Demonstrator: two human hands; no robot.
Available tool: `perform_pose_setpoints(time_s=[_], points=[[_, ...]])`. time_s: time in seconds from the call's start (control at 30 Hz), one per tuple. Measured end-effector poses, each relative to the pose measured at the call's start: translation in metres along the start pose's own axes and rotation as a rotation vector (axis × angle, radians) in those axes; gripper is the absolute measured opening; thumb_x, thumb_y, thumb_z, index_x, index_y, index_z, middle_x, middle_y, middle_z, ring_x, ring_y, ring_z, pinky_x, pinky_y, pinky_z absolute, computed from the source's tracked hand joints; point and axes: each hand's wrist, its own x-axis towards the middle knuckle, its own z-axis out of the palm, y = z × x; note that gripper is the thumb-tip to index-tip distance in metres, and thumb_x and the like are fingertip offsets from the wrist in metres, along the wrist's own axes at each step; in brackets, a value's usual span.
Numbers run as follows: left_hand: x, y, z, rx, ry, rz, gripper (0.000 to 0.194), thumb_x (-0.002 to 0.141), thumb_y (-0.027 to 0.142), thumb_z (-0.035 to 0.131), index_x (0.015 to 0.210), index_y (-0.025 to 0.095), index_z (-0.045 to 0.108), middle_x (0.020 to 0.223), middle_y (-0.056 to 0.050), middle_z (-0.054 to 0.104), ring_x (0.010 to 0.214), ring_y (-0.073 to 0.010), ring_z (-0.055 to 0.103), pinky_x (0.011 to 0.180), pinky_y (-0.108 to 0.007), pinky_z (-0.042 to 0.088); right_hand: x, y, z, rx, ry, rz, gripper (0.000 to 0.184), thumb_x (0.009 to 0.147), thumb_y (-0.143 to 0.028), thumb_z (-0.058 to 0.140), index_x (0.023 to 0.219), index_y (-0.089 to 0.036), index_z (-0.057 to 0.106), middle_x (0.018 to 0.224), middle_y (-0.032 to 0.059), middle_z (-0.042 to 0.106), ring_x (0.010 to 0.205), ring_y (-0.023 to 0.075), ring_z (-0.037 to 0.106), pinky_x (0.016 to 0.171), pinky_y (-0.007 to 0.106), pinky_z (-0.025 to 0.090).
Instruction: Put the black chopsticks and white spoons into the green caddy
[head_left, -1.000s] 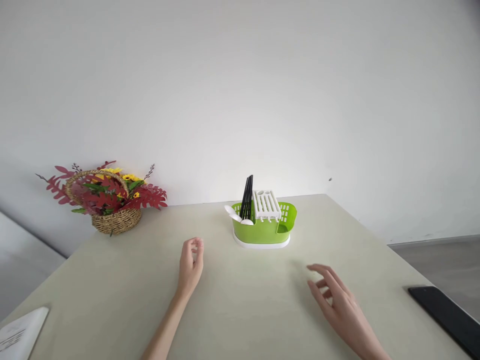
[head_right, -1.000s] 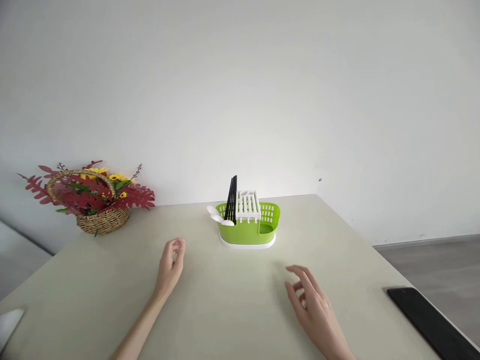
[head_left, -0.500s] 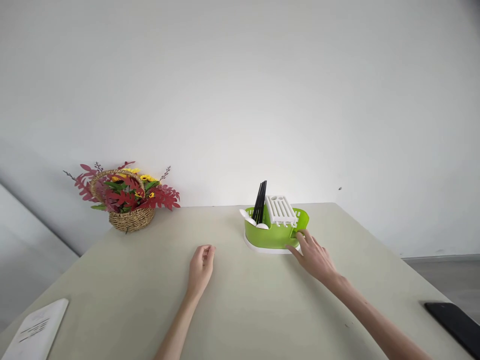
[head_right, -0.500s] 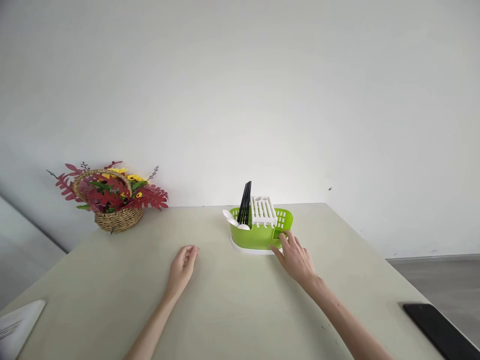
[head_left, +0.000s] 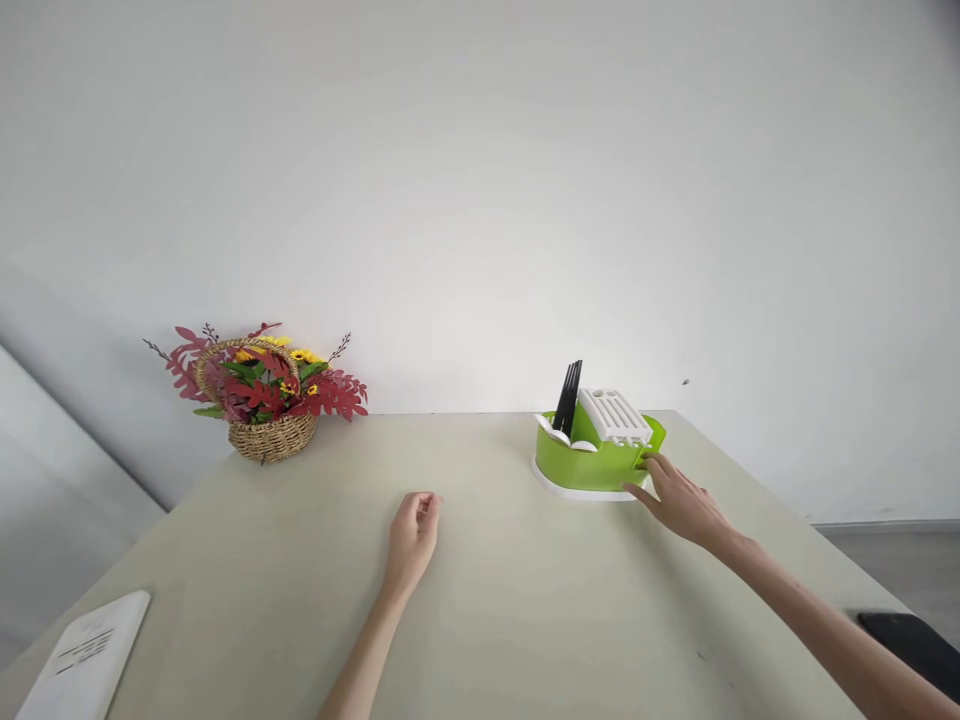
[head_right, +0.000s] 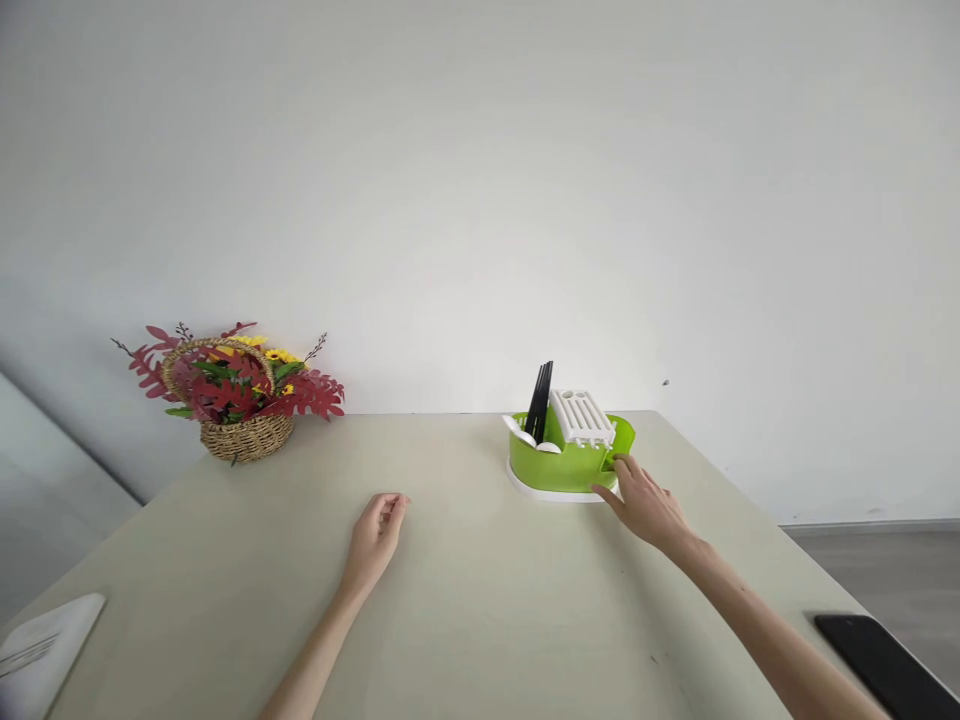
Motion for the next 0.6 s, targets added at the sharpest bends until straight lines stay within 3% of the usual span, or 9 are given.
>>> perform_pose_setpoints(time_s=[0.3,0.37,0.5,0.6], points=[[-0.003,0.001,-0.001,0.014,-0.010,0.010,0.038,0.096,0.057,0.050,0.092,0.022,0.067,0.091,-0.007,0.073,0.083,-0.0217,0.068,0.075,-0.032,0.053,0.020,0.090,0.006,0.057,-0.050,0.032,0.054,0.098,-0.064,0.035,0.122,-0.019,0.050,0.152,0.0219,0.047,0.125,0.0376,0.060,0.093,0.052,0.055],[-0.004,0.000,-0.001,0.020,-0.011,0.014,0.038,0.096,0.057,0.050,0.091,0.022,0.066,0.090,-0.007,0.073,0.083,-0.0218,0.068,0.074,-0.032,0.053,0.023,0.109,0.011,0.095,-0.038,0.008,0.053,0.098,-0.064,0.035,0.121,-0.018,0.050,0.151,0.0246,0.046,0.121,0.0368,0.062,0.100,0.050,0.052],[-0.005,-0.002,-0.001,0.029,-0.009,0.012,0.037,0.097,0.055,0.049,0.093,0.022,0.066,0.091,-0.007,0.073,0.084,-0.0216,0.068,0.074,-0.031,0.053,0.030,0.141,0.023,0.092,-0.004,0.012,0.059,0.099,-0.064,0.032,0.122,-0.013,0.052,0.156,0.0312,0.037,0.135,0.0389,0.052,0.110,0.047,0.044],[-0.006,-0.003,-0.001,0.034,-0.007,0.005,0.036,0.097,0.054,0.049,0.093,0.022,0.066,0.090,-0.007,0.073,0.084,-0.0215,0.068,0.073,-0.030,0.053,0.031,0.149,0.029,0.039,0.067,0.071,0.066,0.098,-0.063,0.032,0.131,-0.010,0.051,0.156,0.0300,0.040,0.137,0.0364,0.052,0.111,0.040,0.045]])
